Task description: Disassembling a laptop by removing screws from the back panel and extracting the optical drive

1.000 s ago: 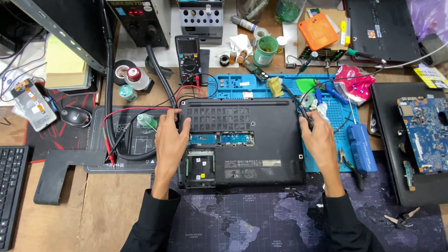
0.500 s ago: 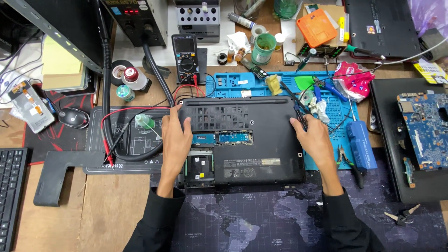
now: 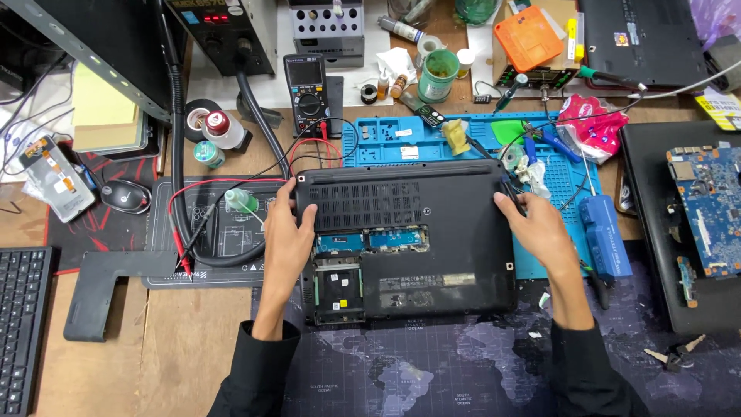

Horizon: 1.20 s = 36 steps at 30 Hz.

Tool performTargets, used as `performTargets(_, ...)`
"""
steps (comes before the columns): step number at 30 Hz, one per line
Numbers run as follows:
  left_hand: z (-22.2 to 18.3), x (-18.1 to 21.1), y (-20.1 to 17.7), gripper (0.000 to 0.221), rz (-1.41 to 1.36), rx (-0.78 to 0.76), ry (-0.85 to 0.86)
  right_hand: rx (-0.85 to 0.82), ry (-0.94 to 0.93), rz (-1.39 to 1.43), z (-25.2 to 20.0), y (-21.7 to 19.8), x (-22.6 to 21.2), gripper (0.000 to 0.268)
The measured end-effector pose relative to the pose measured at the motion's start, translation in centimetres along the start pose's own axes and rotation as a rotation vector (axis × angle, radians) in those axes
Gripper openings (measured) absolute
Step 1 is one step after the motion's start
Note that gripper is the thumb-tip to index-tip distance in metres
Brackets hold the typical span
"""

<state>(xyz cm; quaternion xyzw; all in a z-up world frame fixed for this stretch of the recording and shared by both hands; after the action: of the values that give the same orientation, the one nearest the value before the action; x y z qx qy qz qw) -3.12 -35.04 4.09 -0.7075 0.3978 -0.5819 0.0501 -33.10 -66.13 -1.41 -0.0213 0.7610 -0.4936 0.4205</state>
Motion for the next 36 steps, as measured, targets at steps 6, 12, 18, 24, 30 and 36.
performTargets(6,-1.1,-0.1,2.1,0.049,0.095,-0.099,-0.027,0.009,0.027,-0.048,-1.5,-2.0,4.0,0.057)
performTargets(12,-1.5,-3.0,5.5,0.047,0.133,-0.167,-0.092,0.02,0.062,-0.077,-3.1,-3.7,2.5,0.049)
performTargets(18,0.5,-4.7,6.4,0.049,0.152,-0.193,-0.016,0.043,0.032,-0.106,-2.7,-3.6,3.3,0.044)
performTargets(24,2.2,-5.5,5.5,0.038,0.203,-0.24,0.02,0.129,-0.088,-0.224,-3.4,-4.9,-3.6,0.048)
performTargets(30,2.6,-2.8,3.9,0.023,0.092,-0.255,0.214,0.261,-0.511,-0.043,-2.7,-5.1,-15.6,0.026)
performTargets(36,1.3,-0.4,3.2,0.027,-0.121,-0.216,0.312,0.314,-0.858,0.12,-3.0,-4.2,-24.5,0.023)
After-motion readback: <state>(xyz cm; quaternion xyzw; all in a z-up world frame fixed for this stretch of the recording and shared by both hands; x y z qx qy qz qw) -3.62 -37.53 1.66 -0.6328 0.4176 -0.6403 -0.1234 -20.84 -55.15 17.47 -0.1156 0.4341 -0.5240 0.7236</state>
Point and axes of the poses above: each hand's wrist, its own z-axis towards the middle knuckle, its own y-axis out of the palm, x = y × z, the point moved 10 cm from there along z, towards the middle knuckle, and after that the axes turned 15 degrees about -y, right-handed, at the moved point
